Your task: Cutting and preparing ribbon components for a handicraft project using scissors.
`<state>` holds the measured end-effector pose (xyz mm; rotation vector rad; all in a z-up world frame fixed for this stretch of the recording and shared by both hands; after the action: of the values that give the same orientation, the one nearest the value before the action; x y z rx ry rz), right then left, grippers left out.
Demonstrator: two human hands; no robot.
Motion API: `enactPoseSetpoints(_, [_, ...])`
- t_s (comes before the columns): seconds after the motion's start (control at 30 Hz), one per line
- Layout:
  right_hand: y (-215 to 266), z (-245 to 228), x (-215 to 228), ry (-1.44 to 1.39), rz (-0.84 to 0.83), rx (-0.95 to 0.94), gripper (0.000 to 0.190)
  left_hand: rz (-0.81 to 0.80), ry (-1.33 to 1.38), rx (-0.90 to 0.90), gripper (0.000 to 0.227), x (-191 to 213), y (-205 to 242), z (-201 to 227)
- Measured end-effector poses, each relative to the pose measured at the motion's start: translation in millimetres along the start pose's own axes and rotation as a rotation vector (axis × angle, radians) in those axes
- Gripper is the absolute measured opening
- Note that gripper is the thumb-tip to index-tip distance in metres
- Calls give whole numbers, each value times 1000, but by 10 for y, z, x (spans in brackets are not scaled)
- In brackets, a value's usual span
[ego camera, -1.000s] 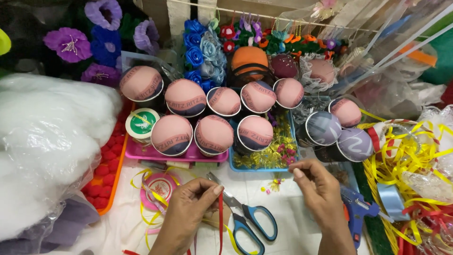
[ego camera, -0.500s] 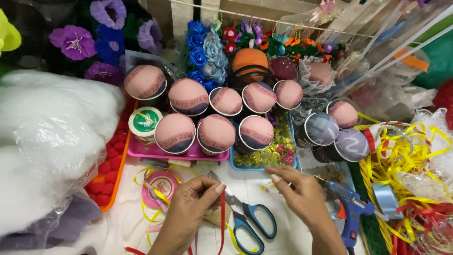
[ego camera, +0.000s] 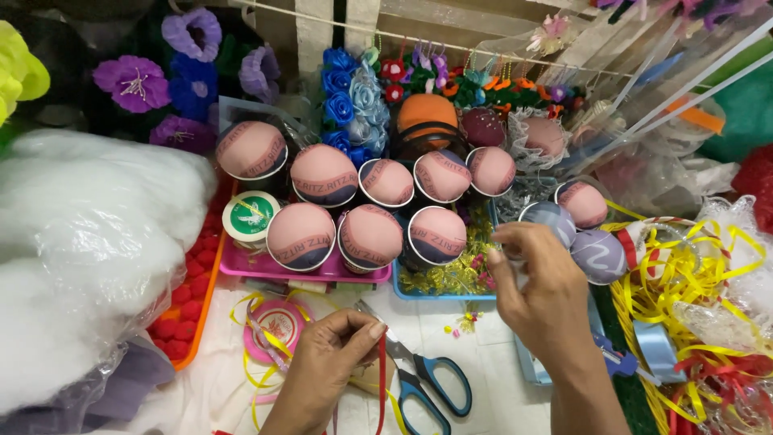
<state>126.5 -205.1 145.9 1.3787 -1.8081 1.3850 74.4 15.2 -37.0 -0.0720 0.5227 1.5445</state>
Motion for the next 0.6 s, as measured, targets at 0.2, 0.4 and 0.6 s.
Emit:
enactPoseSetpoints(0.2, [-197,-406,-236,83,-134,406,9,5,51,-14,14,-2,-3,35])
enactPoseSetpoints(0.4, [-220,-360,-229,291,-115,423,8,11,27,4,12,12,-3,1])
enactPoseSetpoints(0.6, [-245,-313,-253,401,-122,353,9,-4,29,-22,11,14,-49,-50])
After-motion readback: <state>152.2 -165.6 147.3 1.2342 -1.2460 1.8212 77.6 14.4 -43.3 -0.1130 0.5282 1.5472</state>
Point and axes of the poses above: each hand's wrist, its own y-axis away from the middle knuckle, its own x-axis out of the back of the hand, z = x × y, the point moved 8 cm from there along -y, towards the middle knuckle, and after that the axes turned 6 degrees about -x, right-handed, at the moved point
